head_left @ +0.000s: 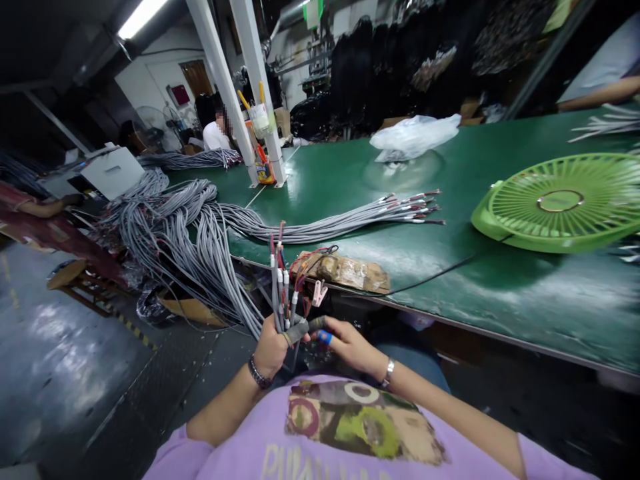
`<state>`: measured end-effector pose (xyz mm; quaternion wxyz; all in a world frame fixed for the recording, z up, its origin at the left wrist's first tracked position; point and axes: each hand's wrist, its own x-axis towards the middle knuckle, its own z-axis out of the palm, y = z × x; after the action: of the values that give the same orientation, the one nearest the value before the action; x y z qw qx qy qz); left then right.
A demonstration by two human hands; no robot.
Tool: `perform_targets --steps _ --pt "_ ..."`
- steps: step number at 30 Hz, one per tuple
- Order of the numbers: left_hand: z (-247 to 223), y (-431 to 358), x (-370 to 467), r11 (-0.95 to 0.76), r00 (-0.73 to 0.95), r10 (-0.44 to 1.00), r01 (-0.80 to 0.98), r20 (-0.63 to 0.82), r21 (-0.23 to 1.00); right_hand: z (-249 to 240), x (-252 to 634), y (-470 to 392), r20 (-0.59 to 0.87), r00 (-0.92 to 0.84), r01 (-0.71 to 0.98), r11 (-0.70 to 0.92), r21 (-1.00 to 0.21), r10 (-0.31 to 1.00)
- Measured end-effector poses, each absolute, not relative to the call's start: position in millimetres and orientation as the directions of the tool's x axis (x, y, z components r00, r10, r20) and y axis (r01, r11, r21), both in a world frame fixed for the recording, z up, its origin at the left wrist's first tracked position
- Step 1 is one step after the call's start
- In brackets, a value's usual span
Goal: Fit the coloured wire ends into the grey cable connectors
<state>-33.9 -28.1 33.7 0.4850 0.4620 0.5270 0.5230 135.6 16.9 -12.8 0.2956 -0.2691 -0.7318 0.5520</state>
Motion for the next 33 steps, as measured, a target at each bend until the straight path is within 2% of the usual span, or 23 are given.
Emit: perform_targets --steps 3,7,12,15,17,20,24,27,33 --pt "26 -32 -28 0.052 -0.03 0.998 0.038 -0.051 0.998 0 137 14 0.108 -0.56 0.023 0.146 -0.989 0.822" --pt "16 -31 -28 0.054 0.054 0.997 0.102 -0.06 0.993 5 135 11 0.113 -0.427 0.062 0.153 -0.986 0.897" --pt "14 -25 -33 0.151 0.099 0.981 0.126 -0.164 0.98 11 136 12 0.096 -0.566 -0.046 0.084 -0.995 0.819" --pt "18 -23 -34 0.173 0.124 0.974 0.122 -0.188 0.977 15 136 14 0.092 -0.576 -0.031 0.091 -0.995 0.812" --pt "20 -24 -33 0.157 0.109 0.98 0.113 -0.169 0.981 15 133 14 0.057 -0.529 -0.018 0.056 -0.998 0.846" --pt "18 -27 -29 0.099 0.021 0.995 0.084 -0.101 0.992 14 128 13 -0.061 -0.455 -0.059 -0.098 -0.993 0.888" --pt "14 -27 -24 0.031 -0.105 0.994 0.022 -0.028 0.999 12 123 13 -0.164 -0.454 -0.148 -0.255 -0.956 0.876" --pt "14 -24 -24 0.049 -0.127 0.991 -0.015 -0.051 0.999 10 122 14 -0.123 -0.454 -0.153 -0.213 -0.965 0.883" --pt "18 -19 -28 0.244 -0.014 0.969 -0.086 -0.247 0.966 10 122 16 -0.035 -0.459 -0.111 -0.096 -0.989 0.888"
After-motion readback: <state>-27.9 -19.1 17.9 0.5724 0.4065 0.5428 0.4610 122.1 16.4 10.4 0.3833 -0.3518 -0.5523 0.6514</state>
